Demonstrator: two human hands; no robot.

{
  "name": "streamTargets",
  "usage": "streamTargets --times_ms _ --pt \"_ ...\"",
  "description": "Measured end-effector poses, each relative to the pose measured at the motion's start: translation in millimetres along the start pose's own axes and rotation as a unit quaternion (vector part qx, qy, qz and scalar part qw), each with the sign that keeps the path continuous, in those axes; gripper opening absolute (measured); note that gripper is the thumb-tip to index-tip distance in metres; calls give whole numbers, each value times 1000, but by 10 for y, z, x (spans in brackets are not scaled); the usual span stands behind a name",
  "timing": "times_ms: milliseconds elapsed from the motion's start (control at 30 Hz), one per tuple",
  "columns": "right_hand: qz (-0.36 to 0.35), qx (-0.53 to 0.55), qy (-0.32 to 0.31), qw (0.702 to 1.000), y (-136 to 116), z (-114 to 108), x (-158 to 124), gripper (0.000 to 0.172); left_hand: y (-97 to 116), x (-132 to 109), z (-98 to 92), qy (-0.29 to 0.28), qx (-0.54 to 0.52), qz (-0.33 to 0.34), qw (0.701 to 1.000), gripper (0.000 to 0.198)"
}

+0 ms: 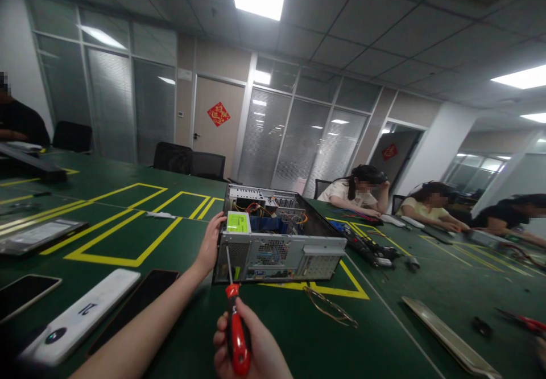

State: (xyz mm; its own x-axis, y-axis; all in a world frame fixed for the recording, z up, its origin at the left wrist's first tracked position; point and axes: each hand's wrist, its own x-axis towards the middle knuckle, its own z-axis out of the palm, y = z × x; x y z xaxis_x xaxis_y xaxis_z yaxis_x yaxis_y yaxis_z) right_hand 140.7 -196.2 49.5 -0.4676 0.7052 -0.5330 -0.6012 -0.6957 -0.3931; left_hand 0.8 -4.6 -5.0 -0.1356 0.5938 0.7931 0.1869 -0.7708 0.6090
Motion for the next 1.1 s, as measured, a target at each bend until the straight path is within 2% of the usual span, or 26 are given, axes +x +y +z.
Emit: streamTargets --times_ms 67,133,367,567,700,800,1000,1100 --pt "-9 -12 13 1000 12 -2 20 57 4 0 -4 0 0 -1 1000 42" --pt "-7 -19 -2 1000 7 -14 30 57 8 1 -7 -3 -2 1 1000 42" --pt "5 26 -27 999 -26 -13 -17 66 -7 6 7 -5 -1 -2 1000 42" --pt "-38 34 20 999 -12 26 -2 55 -11 0 9 -2 0 -2 1000 42" --pt "-23 53 4 998 -30 30 -18 55 0 0 1 -5 -4 3 1000 42" --pt "-49 73 -19 996 -28 34 -40 56 -1 0 3 -3 -5 4 1000 42" --pt "-74 72 15 995 7 88 -41 45 -20 3 9 2 -3 -2 1000 43" --pt "-90 57 11 994 -4 103 -42 43 -20 4 4 1 -7 -3 1000 43"
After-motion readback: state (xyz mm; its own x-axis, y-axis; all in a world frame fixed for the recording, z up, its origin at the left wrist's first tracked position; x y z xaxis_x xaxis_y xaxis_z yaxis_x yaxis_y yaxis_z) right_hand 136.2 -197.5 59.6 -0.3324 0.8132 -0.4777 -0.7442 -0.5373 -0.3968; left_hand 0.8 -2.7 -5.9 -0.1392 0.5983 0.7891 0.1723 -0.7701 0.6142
